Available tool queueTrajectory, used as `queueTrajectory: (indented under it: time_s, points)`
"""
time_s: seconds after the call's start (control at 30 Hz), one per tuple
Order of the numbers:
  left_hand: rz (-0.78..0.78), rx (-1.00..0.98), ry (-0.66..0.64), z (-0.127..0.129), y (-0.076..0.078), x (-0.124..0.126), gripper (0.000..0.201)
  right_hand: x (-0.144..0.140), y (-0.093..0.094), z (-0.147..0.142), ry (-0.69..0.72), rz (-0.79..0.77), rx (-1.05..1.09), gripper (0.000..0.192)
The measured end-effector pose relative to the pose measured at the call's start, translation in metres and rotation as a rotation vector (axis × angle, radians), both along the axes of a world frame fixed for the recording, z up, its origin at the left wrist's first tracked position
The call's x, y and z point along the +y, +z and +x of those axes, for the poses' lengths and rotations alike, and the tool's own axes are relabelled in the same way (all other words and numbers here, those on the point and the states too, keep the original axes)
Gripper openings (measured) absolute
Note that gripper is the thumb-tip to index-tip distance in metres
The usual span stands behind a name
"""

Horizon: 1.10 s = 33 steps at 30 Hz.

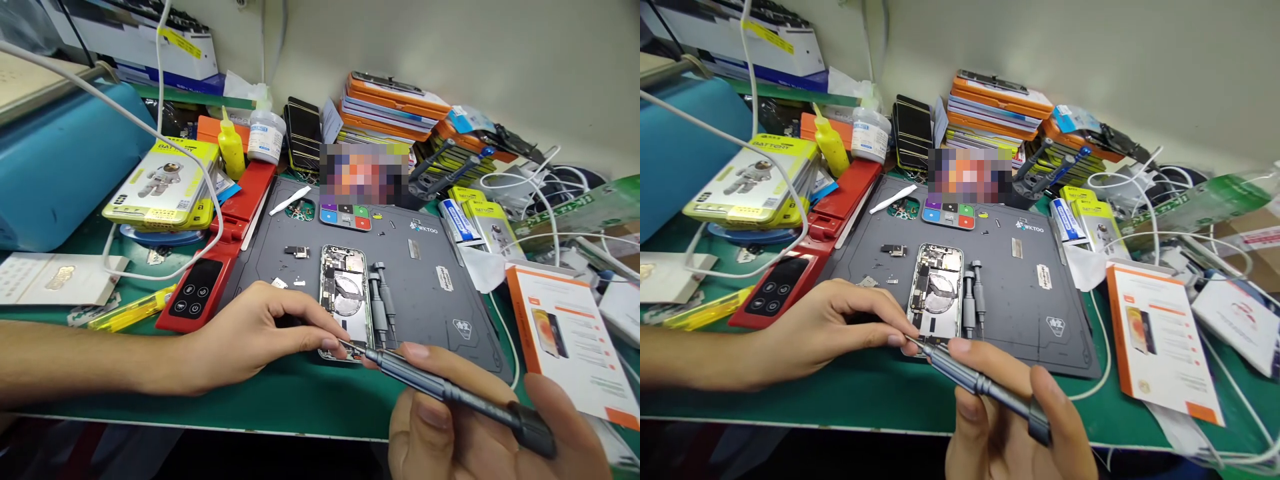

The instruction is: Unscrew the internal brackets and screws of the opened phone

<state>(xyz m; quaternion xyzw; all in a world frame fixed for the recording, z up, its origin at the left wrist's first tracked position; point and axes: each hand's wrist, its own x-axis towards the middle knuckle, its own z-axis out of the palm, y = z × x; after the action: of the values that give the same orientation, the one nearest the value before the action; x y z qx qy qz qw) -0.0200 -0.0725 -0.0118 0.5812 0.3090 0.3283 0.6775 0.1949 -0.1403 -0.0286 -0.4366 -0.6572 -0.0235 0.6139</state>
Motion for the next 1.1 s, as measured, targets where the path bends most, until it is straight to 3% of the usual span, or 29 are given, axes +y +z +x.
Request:
queueTrajectory:
  time_s: [0.17,0.33,0.7,1.1]
  points:
    - [0.002,-0.004,0.013,0.0,-0.001,-0.001,0.01,-0.001,0.003,-0.006,-0.078,-0.023,-0.004,0.079]
    - [0.006,0.005,0.013,-0.001,0.0,-0.001,0.008,0.004,0.003,-0.009,-0.043,0.008,0.055,0.07]
    - [-0.005,-0.015,-0.015,0.0,-0.004,-0.003,0.012,0.007,0.002,-0.009,0.063,0.019,0.069,0.071]
    - [0.013,-0.031,-0.066,-0.002,-0.003,-0.003,0.005,0.008,0.002,-0.007,0.17,-0.105,0.089,0.064]
